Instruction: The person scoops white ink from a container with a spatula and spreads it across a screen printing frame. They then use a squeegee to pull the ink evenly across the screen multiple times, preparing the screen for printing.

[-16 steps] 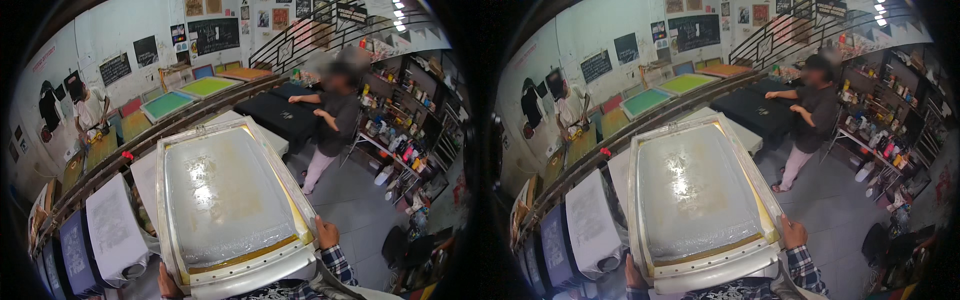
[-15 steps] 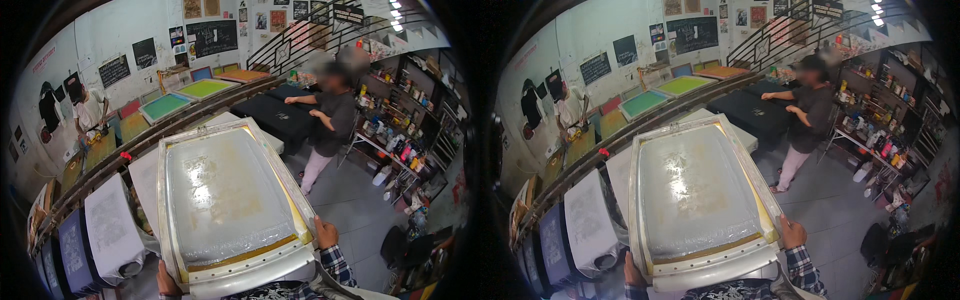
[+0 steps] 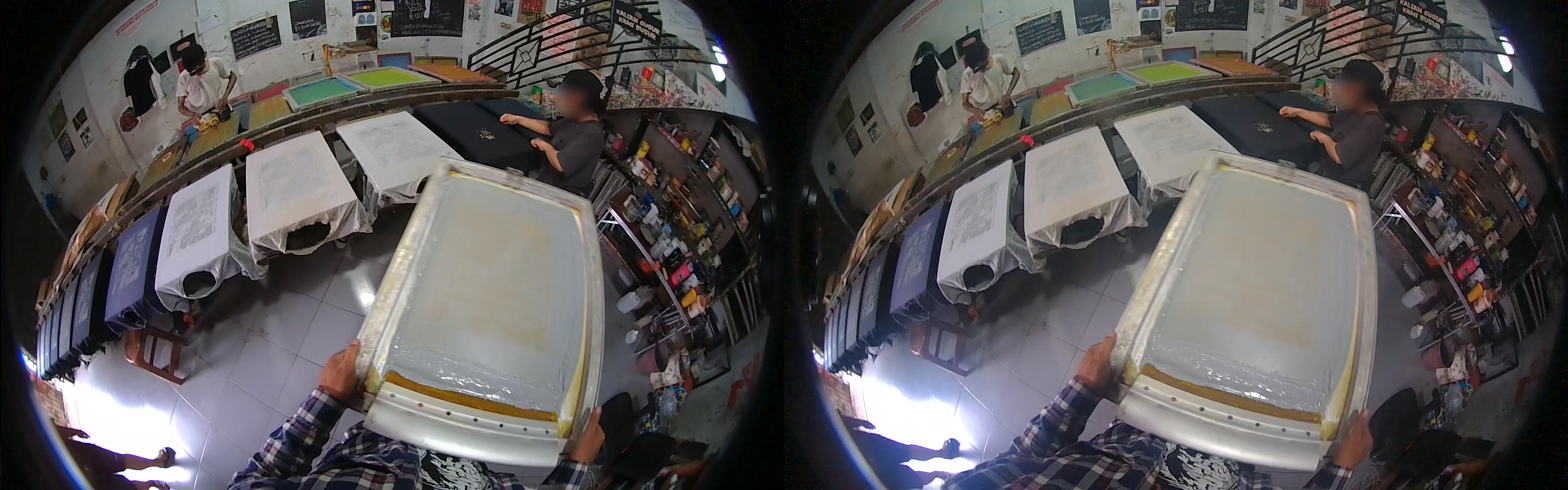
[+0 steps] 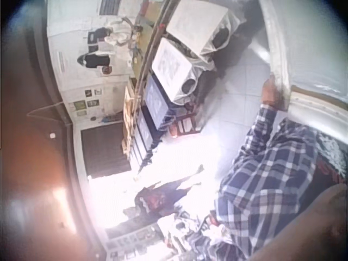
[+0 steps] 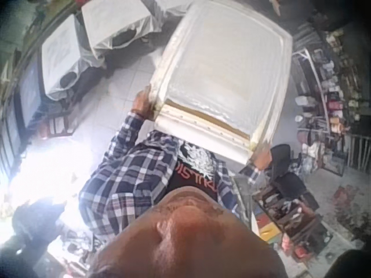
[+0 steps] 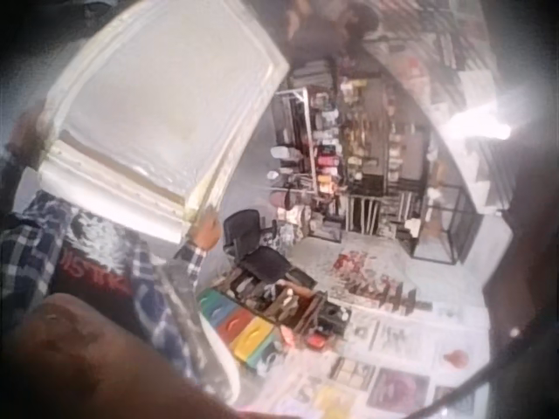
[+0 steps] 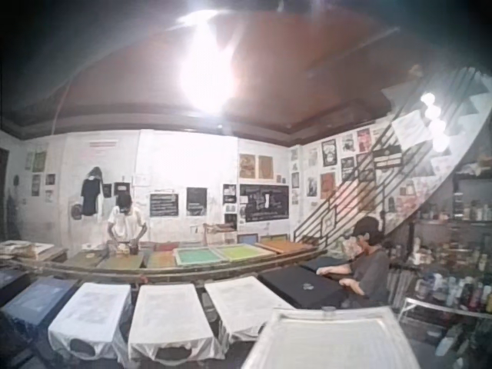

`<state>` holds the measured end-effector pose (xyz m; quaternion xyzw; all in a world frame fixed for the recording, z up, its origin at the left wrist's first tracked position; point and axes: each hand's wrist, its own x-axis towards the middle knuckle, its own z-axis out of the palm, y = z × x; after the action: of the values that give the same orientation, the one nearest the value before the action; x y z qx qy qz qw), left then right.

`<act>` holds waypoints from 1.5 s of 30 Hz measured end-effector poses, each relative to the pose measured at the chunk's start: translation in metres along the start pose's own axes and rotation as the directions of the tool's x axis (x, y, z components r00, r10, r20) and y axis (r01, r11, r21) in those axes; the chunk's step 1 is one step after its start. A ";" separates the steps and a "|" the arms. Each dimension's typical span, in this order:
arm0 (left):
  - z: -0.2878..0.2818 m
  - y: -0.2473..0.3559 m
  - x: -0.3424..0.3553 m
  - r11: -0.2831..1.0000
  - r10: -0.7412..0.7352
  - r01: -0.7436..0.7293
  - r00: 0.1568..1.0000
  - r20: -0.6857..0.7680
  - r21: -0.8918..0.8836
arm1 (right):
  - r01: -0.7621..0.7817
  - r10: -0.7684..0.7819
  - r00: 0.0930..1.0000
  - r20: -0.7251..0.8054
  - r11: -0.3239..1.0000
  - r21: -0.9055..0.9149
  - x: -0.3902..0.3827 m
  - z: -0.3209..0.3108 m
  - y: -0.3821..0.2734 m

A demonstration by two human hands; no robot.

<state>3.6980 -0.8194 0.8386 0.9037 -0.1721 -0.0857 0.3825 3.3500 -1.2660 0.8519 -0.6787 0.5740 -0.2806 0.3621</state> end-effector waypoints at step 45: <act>0.371 0.450 -0.021 0.981 0.169 -0.156 0.979 0.117 -0.114 | -0.108 0.195 0.940 -0.281 0.949 0.298 0.322 -0.343 0.229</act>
<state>3.4616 -1.3492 0.9064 0.8582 -0.2647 -0.1200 0.4232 3.0041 -1.6581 0.8534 -0.5227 0.6290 -0.4314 0.3808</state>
